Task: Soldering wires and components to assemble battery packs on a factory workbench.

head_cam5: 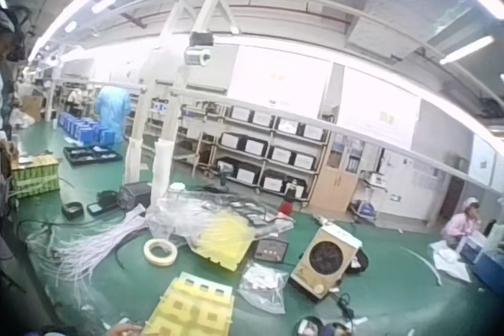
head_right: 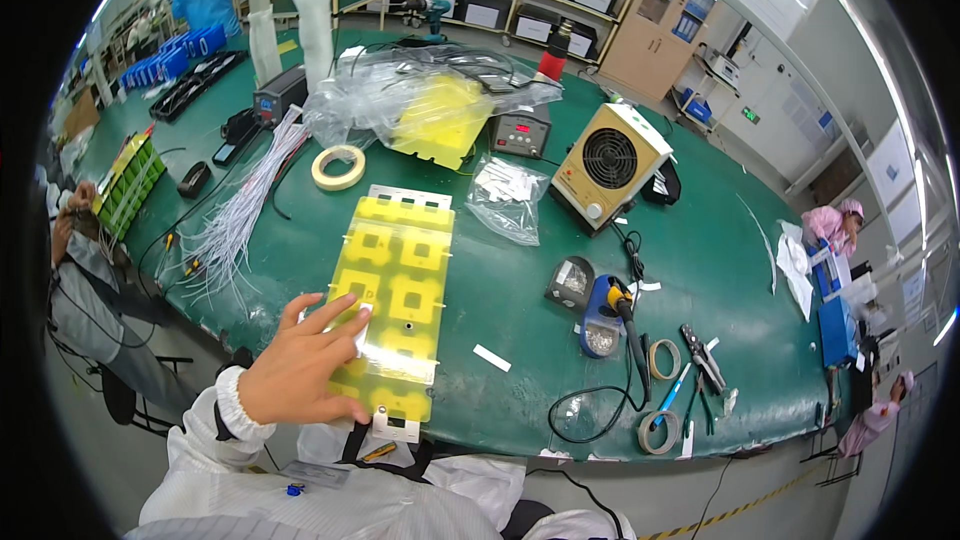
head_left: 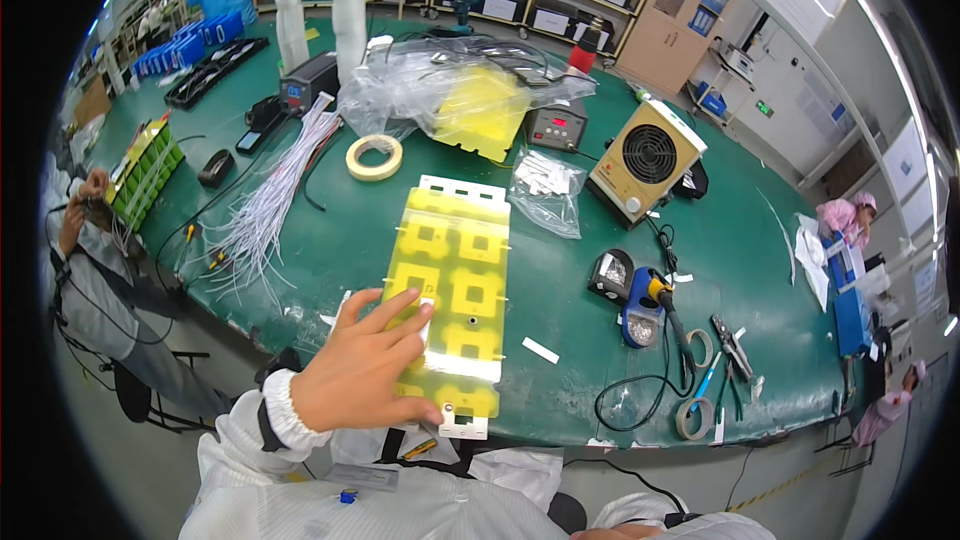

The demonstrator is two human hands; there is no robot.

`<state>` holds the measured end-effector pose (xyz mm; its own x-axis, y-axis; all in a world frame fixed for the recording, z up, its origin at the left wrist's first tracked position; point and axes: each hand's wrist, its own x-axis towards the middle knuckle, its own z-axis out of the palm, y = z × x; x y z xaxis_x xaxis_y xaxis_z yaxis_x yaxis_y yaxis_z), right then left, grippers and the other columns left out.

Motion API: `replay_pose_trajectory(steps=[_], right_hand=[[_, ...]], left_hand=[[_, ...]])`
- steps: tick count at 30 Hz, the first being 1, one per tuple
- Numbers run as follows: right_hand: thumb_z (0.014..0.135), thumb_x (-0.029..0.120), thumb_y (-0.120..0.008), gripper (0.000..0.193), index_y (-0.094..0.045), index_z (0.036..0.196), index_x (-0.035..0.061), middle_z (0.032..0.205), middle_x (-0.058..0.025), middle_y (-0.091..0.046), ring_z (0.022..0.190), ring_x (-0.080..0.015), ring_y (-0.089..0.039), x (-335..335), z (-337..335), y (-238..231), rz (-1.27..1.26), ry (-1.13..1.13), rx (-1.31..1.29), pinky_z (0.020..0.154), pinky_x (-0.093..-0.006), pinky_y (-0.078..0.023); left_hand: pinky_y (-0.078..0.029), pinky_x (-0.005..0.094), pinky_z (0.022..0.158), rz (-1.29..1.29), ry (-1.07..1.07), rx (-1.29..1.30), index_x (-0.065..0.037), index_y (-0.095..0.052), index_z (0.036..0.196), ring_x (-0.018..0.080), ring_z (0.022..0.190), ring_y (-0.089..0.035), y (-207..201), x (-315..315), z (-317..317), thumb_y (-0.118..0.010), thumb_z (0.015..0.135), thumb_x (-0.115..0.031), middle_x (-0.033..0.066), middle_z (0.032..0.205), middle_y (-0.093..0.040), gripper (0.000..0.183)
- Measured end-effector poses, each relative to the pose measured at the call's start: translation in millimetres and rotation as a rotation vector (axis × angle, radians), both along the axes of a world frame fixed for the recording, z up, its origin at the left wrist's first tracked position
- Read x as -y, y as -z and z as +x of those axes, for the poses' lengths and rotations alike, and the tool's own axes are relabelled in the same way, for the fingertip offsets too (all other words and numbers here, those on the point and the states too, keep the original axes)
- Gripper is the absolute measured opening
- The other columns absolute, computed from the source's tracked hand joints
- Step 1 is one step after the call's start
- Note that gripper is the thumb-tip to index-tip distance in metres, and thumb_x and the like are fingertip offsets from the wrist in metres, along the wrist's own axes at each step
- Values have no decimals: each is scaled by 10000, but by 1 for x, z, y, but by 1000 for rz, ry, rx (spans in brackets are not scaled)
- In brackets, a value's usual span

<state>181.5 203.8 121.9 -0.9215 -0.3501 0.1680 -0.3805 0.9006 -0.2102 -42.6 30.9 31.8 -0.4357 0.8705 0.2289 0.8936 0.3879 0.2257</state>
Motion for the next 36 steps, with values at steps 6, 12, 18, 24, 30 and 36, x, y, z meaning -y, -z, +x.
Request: replay_pose_trajectory(steps=[6,12,18,24,30,36], right_hand=[[864,5,-690,118,-578,826,11,695,-138,-559,591,-288,-526,-67,-32,65,-25,423,-271,552,-389,-412],[885,111,-704,148,-687,1008,31,980,-125,-674,905,-358,-625,-140,-100,225,-405,602,-204,773,-445,-517],[854,90,-728,149,-683,981,26,949,-132,-659,888,-331,-613,-134,-108,247,-449,591,-59,771,-414,-506],[884,-13,-731,108,-668,970,-27,892,-64,-705,750,-133,-647,-83,-23,163,-1717,345,239,687,-274,-524],[951,49,-714,102,-675,1024,-9,1010,-142,-712,995,-185,-673,-33,-7,167,-1892,95,638,899,-349,-527],[942,20,-712,140,-677,1068,-31,999,-139,-712,956,-205,-685,-32,-13,157,-1658,-48,410,879,-347,-532]], left_hand=[[-237,577,1144,7,-19,101,56,-591,1259,331,1379,-476,-3,13,9,-666,782,-757,58,809,-707,945],[-344,526,1052,378,255,359,-17,-679,1157,304,1094,-662,-10,39,35,-638,825,-742,61,934,-743,799],[-522,412,886,399,832,1230,-3,-686,1091,293,964,-697,18,16,77,-611,1001,-463,175,1082,-722,475],[-530,292,652,650,231,990,15,-679,1216,197,872,-705,20,-10,109,-768,907,-145,116,1094,-740,360],[-533,306,808,718,241,1064,11,-666,1298,190,916,-675,28,-14,113,-783,872,-28,154,1151,-725,444],[-512,297,793,779,180,1303,20,-728,1171,162,910,-648,26,-6,117,-782,875,-25,138,1105,-741,304]])
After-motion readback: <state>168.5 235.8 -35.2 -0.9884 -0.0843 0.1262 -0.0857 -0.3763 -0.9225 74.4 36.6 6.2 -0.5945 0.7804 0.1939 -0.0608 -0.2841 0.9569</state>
